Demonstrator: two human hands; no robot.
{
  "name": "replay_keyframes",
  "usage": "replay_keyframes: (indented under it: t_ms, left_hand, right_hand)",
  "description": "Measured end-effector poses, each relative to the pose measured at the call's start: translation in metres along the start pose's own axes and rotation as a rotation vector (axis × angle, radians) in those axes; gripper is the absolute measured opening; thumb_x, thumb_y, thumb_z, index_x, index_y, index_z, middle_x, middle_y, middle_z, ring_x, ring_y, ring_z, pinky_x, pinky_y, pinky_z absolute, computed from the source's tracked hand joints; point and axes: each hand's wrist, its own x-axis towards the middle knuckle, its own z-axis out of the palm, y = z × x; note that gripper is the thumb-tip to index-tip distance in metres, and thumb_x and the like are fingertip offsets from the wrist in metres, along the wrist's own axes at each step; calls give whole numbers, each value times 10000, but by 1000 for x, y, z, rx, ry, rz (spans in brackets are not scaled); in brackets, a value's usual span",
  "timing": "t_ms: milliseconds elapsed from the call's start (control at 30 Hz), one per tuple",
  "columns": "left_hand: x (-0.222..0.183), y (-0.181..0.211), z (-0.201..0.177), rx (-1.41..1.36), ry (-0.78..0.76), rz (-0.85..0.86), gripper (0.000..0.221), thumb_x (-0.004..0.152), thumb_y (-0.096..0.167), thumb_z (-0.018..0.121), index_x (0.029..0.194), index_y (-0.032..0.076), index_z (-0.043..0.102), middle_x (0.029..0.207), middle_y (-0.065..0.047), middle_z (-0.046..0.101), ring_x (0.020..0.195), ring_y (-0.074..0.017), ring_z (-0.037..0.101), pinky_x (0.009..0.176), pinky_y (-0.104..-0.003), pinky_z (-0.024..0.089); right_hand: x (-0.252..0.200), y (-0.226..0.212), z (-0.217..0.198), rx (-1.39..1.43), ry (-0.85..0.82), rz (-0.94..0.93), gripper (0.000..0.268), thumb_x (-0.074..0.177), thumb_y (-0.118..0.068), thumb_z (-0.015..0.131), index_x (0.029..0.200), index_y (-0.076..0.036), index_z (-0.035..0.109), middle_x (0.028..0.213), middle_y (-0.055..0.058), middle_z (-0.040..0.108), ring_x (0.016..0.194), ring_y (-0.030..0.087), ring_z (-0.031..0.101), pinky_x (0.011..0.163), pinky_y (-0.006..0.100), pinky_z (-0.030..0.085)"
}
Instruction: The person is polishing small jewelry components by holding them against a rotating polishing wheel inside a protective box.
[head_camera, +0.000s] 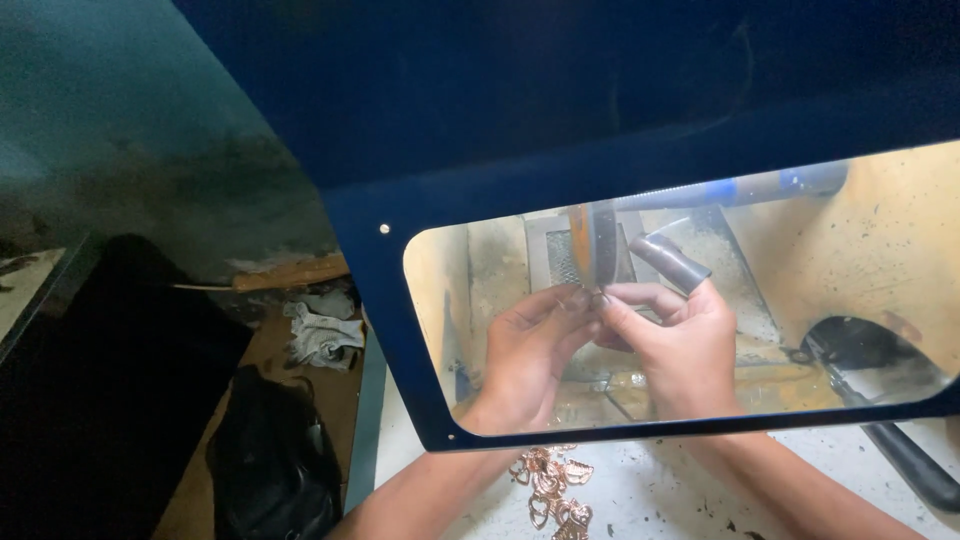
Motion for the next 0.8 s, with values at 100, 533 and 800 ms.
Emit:
replay_keyframes:
  t_ms: [100,533,800]
  left_hand:
    - [3,-3,-3,-11,-1,-10,171,839,109,800,963,-7,787,947,-152,783,881,-246,727,907,-387,623]
    - [1,4,-3,42,22,0,293,811,132,799,1051,-35,785,1016,-223,788,888,-320,748,858,-416,630]
    - [-12,5,-6,506,84,266,291,766,142,904,998,25,774,902,-147,799,892,-237,791,871,-414,670]
  right_hand:
    - [2,-1,-1,20,-9,42,679,764,-32,790,1409,-22,579,888,157,760,698,249,706,648,403,667]
    - [13,15,-8,110,-107,52,679,782,-82,783,1430,-63,584,805,91,733,590,220,659,574,370,597]
    - [4,6,-13,-12,-153,-59,733,747,101,775,1441,-10,564,911,211,758,790,302,764,702,481,669]
